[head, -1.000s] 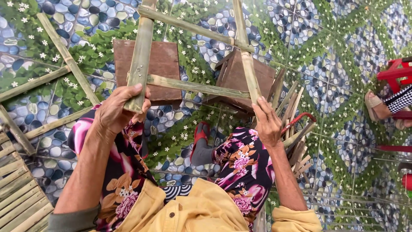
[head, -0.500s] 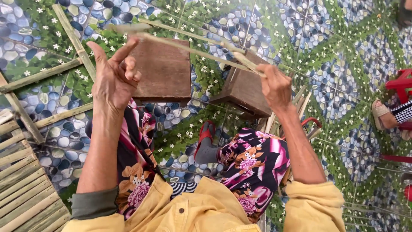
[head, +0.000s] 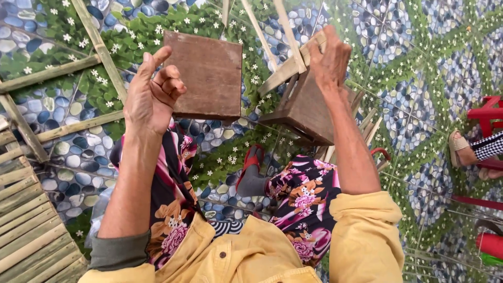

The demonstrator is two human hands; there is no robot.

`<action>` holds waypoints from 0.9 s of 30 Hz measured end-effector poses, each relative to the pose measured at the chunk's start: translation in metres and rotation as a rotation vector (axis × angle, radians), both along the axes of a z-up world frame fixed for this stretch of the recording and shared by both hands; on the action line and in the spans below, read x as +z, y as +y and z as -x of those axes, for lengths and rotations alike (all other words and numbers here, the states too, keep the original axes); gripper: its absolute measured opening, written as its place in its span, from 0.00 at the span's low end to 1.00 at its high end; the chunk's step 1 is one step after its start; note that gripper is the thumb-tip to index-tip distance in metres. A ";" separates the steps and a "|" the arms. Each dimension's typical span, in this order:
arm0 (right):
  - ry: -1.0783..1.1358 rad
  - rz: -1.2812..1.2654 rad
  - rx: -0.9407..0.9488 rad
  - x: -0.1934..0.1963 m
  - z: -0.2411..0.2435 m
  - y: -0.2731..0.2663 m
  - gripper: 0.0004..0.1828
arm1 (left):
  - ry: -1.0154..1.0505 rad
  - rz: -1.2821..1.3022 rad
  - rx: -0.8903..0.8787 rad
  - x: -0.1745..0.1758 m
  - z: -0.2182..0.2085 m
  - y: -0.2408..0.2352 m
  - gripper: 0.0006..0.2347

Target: The person sits on a tiled floor and assembles small bamboo frames by hand. They pick up bamboo strips, align them with wooden blocks, and fit pieces together to form frame structures.

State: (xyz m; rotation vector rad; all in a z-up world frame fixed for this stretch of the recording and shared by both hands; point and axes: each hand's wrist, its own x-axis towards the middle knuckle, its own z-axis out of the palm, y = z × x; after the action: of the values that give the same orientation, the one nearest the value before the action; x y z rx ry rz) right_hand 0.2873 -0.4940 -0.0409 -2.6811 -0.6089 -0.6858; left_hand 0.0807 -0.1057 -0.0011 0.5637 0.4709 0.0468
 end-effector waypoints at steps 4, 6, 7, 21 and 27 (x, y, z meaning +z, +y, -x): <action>0.102 -0.094 0.001 0.033 0.045 0.008 0.09 | 0.012 -0.012 0.000 0.000 0.000 -0.001 0.20; 0.128 -0.128 -0.035 0.036 0.074 0.006 0.04 | 0.043 -0.025 0.011 0.001 0.000 -0.003 0.18; 0.125 -0.125 -0.033 0.037 0.086 0.002 0.04 | 0.040 -0.022 0.013 0.000 0.000 -0.004 0.18; 0.133 -0.179 -0.231 0.051 0.196 -0.003 0.03 | 0.119 -0.101 0.110 0.019 0.005 -0.022 0.13; 0.113 -0.547 -0.220 0.027 0.196 0.002 0.04 | -0.022 -0.171 0.031 -0.001 0.002 -0.032 0.17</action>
State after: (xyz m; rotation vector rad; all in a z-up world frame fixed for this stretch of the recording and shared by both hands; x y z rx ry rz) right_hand 0.0912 -0.4920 -0.0143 -2.2629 -0.0733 -0.6381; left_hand 0.0786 -0.1376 -0.0017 0.7226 0.4570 0.1233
